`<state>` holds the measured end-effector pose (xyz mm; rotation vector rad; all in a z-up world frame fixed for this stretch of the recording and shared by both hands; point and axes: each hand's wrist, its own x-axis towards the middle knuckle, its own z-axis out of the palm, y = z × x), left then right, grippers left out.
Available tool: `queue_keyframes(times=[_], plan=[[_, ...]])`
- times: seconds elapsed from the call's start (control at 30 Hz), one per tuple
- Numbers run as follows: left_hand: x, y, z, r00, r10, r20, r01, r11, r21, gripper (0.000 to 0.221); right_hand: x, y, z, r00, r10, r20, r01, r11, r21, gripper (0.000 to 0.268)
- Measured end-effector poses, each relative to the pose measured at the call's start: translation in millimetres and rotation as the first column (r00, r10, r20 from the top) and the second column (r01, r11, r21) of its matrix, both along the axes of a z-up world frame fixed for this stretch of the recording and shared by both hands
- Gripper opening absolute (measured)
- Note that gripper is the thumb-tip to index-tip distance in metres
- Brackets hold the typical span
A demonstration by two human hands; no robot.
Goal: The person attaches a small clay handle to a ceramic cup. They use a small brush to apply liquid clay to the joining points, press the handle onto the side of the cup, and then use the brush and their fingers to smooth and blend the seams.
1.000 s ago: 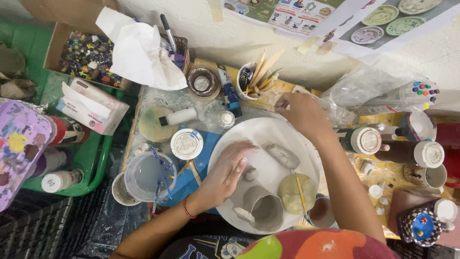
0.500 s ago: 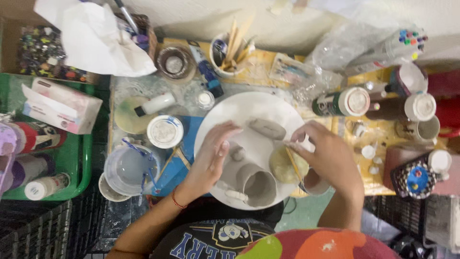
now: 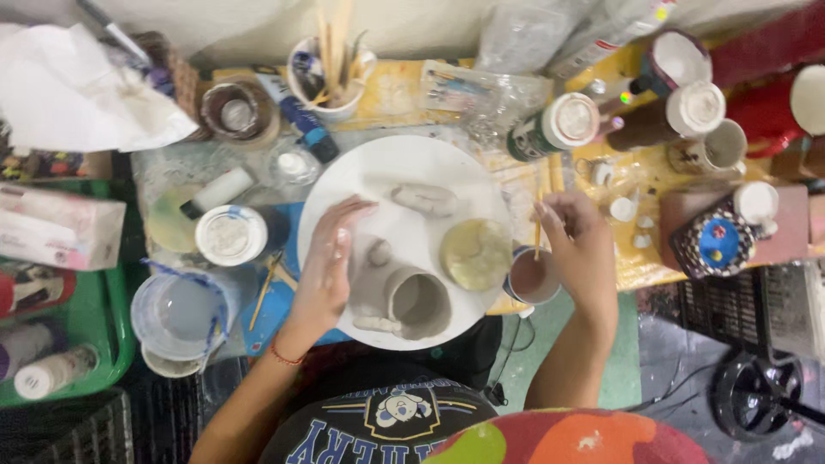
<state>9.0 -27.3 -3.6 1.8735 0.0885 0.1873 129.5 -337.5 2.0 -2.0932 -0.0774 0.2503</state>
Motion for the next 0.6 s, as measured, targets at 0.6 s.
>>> queue_keyframes(times=[0.6], plan=[[-4,-36,11,0.997,0.067,-0.035,-0.064,0.994,0.093,0.079,-24,-43,9,0.999,0.027,0.029,-0.024,0.995,-0.099,0.027]])
